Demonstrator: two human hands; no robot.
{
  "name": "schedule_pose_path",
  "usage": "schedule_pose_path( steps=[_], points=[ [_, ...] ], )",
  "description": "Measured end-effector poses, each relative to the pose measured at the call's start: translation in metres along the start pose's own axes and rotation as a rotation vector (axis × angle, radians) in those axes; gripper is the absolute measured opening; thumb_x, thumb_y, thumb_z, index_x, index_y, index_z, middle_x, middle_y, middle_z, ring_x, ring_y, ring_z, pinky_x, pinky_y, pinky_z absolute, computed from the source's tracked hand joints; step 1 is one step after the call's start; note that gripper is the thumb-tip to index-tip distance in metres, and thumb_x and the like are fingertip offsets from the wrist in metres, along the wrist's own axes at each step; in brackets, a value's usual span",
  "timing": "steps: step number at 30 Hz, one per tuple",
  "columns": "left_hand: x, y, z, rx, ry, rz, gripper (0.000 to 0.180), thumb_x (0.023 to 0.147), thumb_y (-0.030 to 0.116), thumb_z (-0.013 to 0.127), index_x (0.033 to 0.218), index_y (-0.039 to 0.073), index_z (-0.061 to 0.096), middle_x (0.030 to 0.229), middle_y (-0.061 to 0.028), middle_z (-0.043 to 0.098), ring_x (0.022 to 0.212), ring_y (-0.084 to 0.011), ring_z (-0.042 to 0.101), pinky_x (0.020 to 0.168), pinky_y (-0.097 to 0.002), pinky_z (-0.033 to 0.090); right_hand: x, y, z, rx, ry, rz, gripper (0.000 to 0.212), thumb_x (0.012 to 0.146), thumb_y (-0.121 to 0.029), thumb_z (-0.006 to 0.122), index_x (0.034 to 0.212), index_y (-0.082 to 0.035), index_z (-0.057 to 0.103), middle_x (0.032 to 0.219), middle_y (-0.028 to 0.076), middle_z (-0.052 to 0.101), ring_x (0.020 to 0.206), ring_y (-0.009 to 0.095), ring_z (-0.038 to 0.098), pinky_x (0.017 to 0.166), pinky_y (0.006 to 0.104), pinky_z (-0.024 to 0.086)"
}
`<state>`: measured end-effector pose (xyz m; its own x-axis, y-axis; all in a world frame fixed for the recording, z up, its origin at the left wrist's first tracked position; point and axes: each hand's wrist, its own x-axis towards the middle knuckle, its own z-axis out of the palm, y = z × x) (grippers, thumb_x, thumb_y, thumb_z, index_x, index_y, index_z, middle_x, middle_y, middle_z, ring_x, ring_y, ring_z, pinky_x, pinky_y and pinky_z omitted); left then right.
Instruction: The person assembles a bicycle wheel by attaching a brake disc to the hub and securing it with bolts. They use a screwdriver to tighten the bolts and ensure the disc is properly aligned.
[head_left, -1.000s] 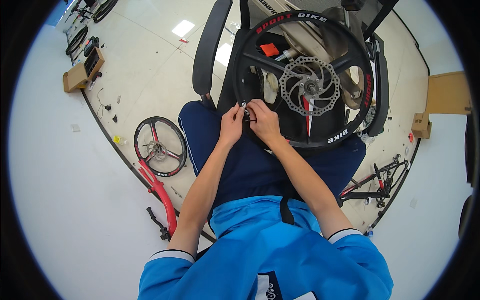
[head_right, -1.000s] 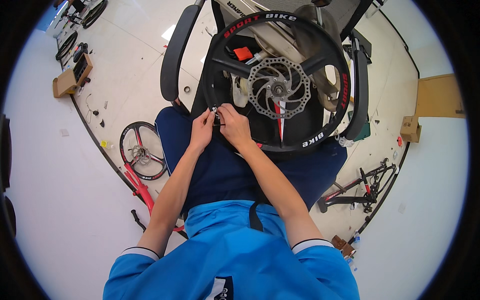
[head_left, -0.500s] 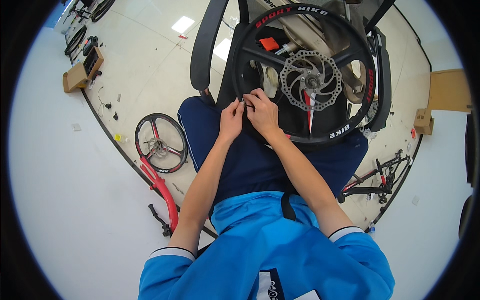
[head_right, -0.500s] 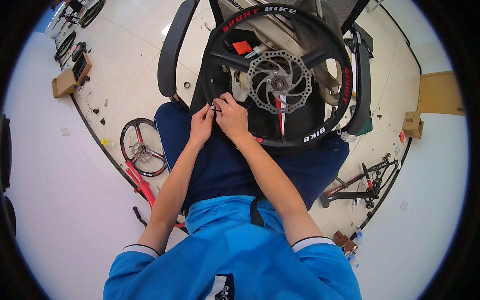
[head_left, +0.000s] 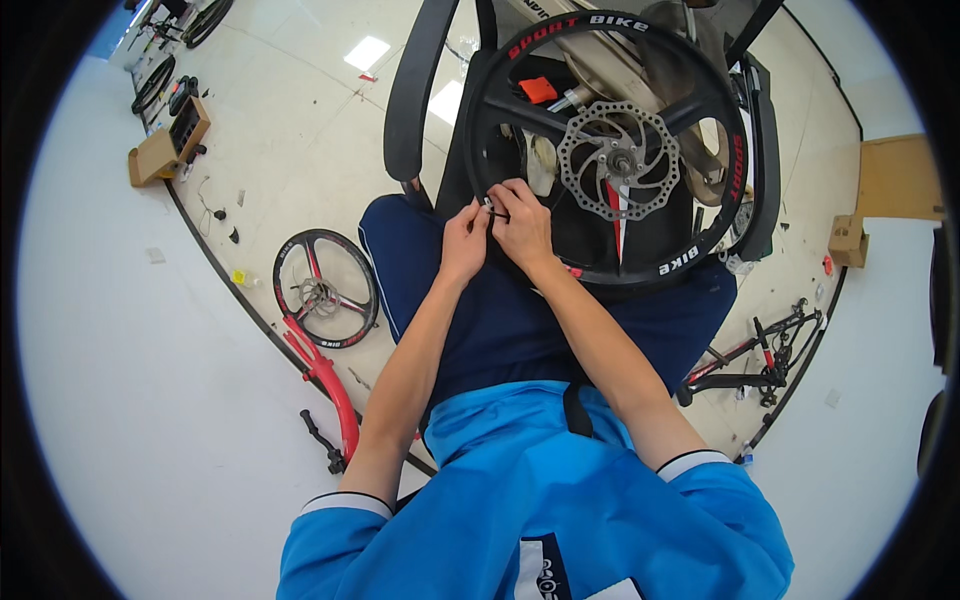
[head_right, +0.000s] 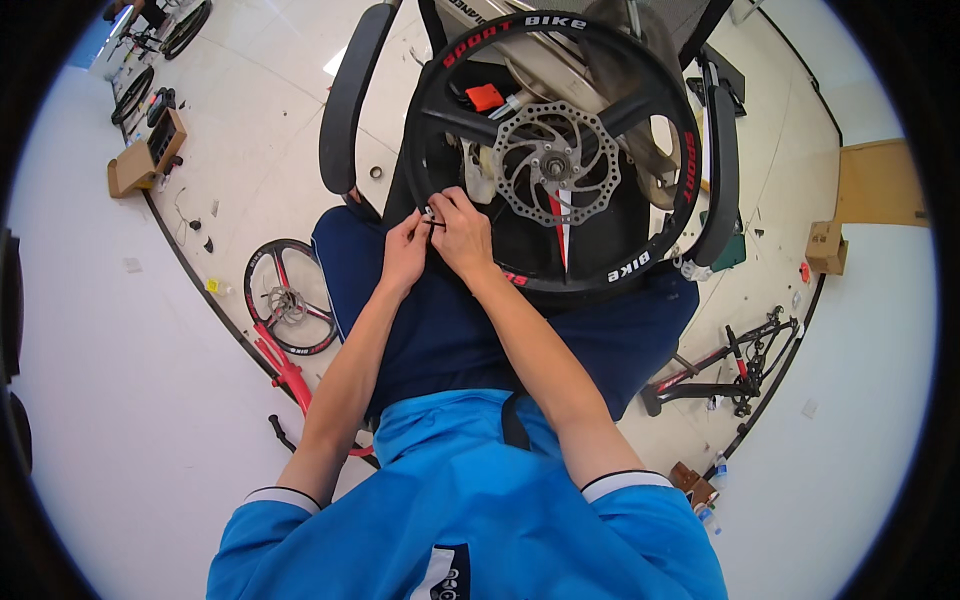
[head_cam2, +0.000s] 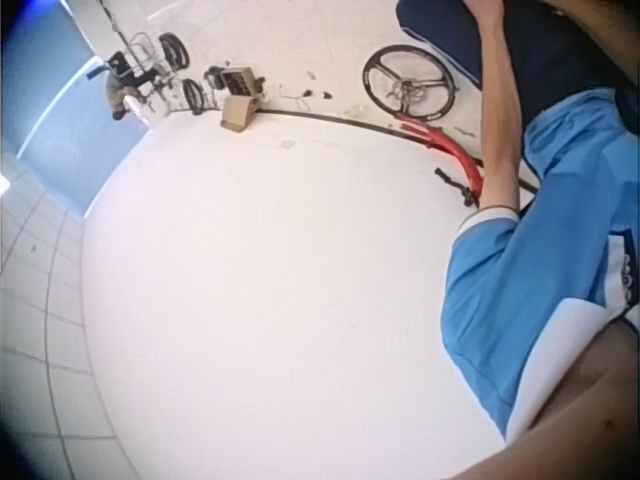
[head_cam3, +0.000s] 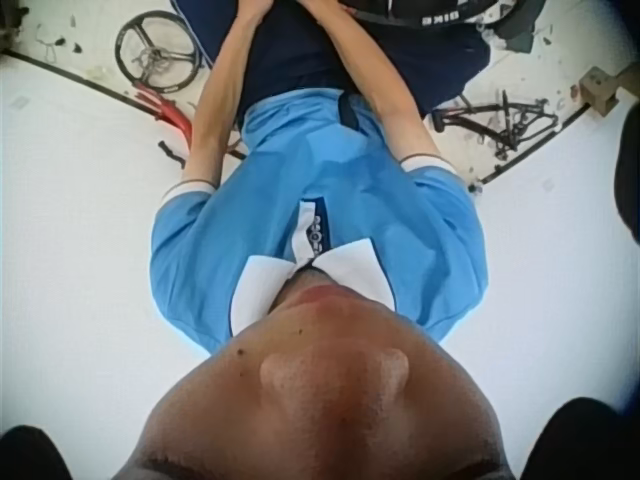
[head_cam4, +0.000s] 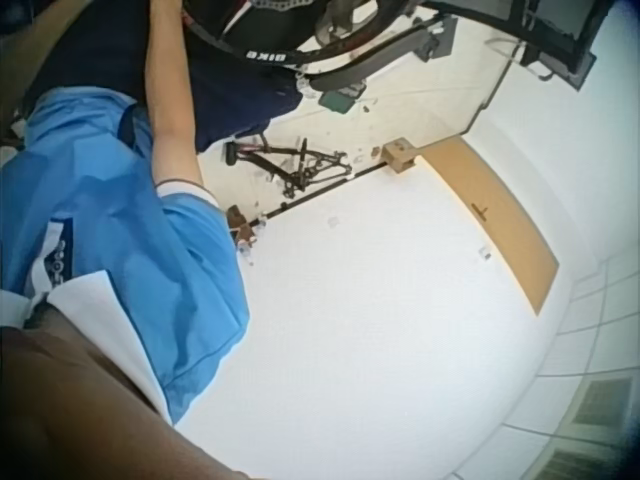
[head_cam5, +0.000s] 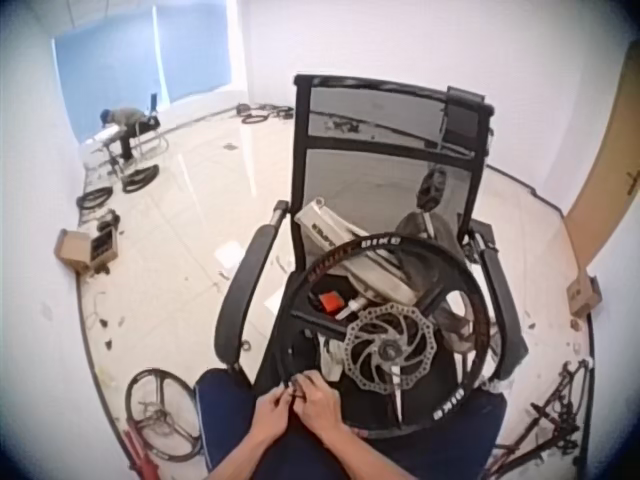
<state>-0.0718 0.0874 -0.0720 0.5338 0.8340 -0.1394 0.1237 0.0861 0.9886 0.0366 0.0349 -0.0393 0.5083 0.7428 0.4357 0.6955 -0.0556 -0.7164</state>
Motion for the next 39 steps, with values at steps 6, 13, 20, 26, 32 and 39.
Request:
schedule_pose_path(
  steps=[6,13,20,26,32,39],
  points=[
    [-0.004,0.001,-0.002,0.046,-0.007,-0.081,0.028,0.101,0.01,0.052,0.125,-0.003,0.059,0.096,-0.0095,0.068,0.087,-0.0099,0.057,0.08,-0.0264,0.047,-0.001,-0.002,-0.002,0.014,-0.024,0.03,0.008,0.083,-0.002,0.065,0.09,-0.004,0.065,0.093,0.009,0.061,0.072,0.034,0.064,0.06,0.0422,0.052],
    [-0.003,0.004,0.004,-0.005,0.035,-0.079,0.027,0.103,0.017,0.052,0.12,0.0,0.063,0.079,0.0054,0.056,0.068,-0.0026,0.045,0.059,-0.0199,0.038,-0.016,0.006,-0.008,0.036,-0.052,0.064,0.012,0.079,-0.002,0.064,0.09,-0.004,0.066,0.093,0.009,0.062,0.072,0.035,0.064,0.061,0.0422,0.052],
    [-0.003,-0.002,0.0,0.009,0.013,-0.069,0.024,0.104,0.021,0.052,0.114,0.003,0.065,0.071,0.0068,0.049,0.061,-0.0022,0.041,0.054,-0.0201,0.035,0.011,0.001,-0.013,0.04,-0.11,0.017,0.014,0.081,-0.007,0.068,0.095,-0.004,0.07,0.093,0.009,0.063,0.075,0.033,0.066,0.065,0.0394,0.054],
    [-0.002,-0.001,-0.001,0.046,0.006,-0.043,0.023,0.104,0.016,0.051,0.116,0.003,0.065,0.071,0.0068,0.049,0.061,-0.0021,0.04,0.053,-0.0203,0.034,0.024,0.006,-0.02,-0.168,-0.331,-0.145,0.013,0.08,-0.009,0.069,0.091,-0.004,0.066,0.092,0.008,0.06,0.074,0.033,0.066,0.062,0.0428,0.054],
    [-0.002,-0.002,-0.001,0.029,0.009,-0.054,0.025,0.101,0.01,0.052,0.121,-0.002,0.061,0.082,-0.0006,0.06,0.072,-0.0051,0.048,0.066,-0.0225,0.042,0.04,0.008,-0.028,-0.362,-0.53,-0.367,0.012,0.079,-0.009,0.065,0.085,-0.001,0.059,0.091,0.012,0.057,0.069,0.032,0.068,0.058,0.0424,0.056],
    [0.001,-0.008,0.0,0.017,0.006,-0.076,0.029,0.1,0.008,0.053,0.126,-0.003,0.059,0.088,-0.0054,0.066,0.078,-0.0074,0.053,0.073,-0.0239,0.046,0.049,0.007,-0.027,-0.455,-0.595,-0.493,0.015,0.078,-0.008,0.065,0.087,0.002,0.057,0.091,0.015,0.058,0.066,0.031,0.068,0.056,0.0386,0.056]
  ],
)
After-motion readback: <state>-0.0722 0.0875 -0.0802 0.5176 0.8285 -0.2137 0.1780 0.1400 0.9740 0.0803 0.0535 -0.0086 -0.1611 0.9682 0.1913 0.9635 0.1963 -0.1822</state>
